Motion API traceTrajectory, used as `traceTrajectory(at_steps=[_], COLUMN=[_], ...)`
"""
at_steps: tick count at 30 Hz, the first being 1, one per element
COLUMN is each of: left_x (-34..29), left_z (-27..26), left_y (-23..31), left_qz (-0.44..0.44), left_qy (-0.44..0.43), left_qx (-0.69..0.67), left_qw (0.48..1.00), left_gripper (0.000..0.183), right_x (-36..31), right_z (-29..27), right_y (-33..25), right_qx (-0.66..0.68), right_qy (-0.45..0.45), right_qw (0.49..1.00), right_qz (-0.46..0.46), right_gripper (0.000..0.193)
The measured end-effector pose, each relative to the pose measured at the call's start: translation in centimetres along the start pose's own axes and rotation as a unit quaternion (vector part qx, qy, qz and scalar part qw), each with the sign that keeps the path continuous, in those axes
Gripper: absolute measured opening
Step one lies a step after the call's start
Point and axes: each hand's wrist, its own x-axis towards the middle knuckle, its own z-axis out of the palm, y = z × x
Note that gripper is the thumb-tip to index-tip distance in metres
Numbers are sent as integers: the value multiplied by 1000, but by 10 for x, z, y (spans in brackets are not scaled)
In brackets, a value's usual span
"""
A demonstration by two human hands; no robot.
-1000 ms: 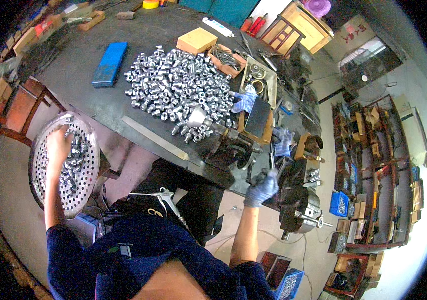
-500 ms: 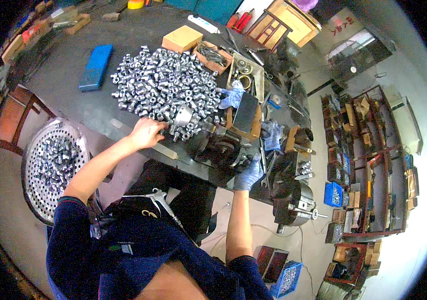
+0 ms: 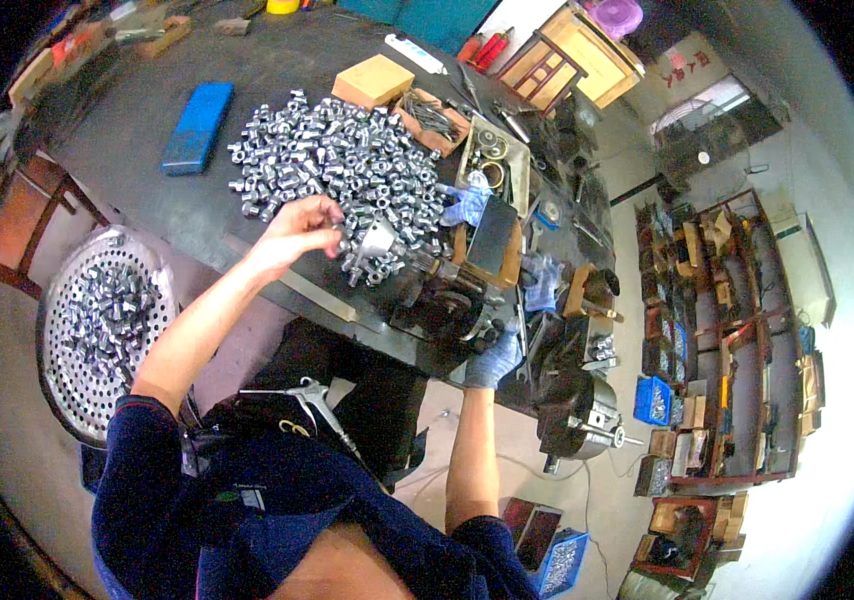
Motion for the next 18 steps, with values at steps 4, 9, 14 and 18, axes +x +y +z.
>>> traceTrajectory(at_steps=[4,9,14,18], left_x=[6,13,22,21], left_z=[0,2,-1,-4], left_y=[13,5,12,13], left_qz=[16,-21,-27,-44], left_qy=[-37,-32,-57,-69], left_qx=[-10,9,26,27], left_qw=[999,999,998,996], left_gripper=[23,27,22,19], right_x=[6,12,9,-9], right_z=[-4,-10,4,1], right_y=[6,8,4,-10], right_qx=[-7,-28,7,-23], right_qy=[21,31,62,31], right_qw=[1000,999,998,999], right_qz=[-8,7,-1,13], right_gripper=[38,35,35,37])
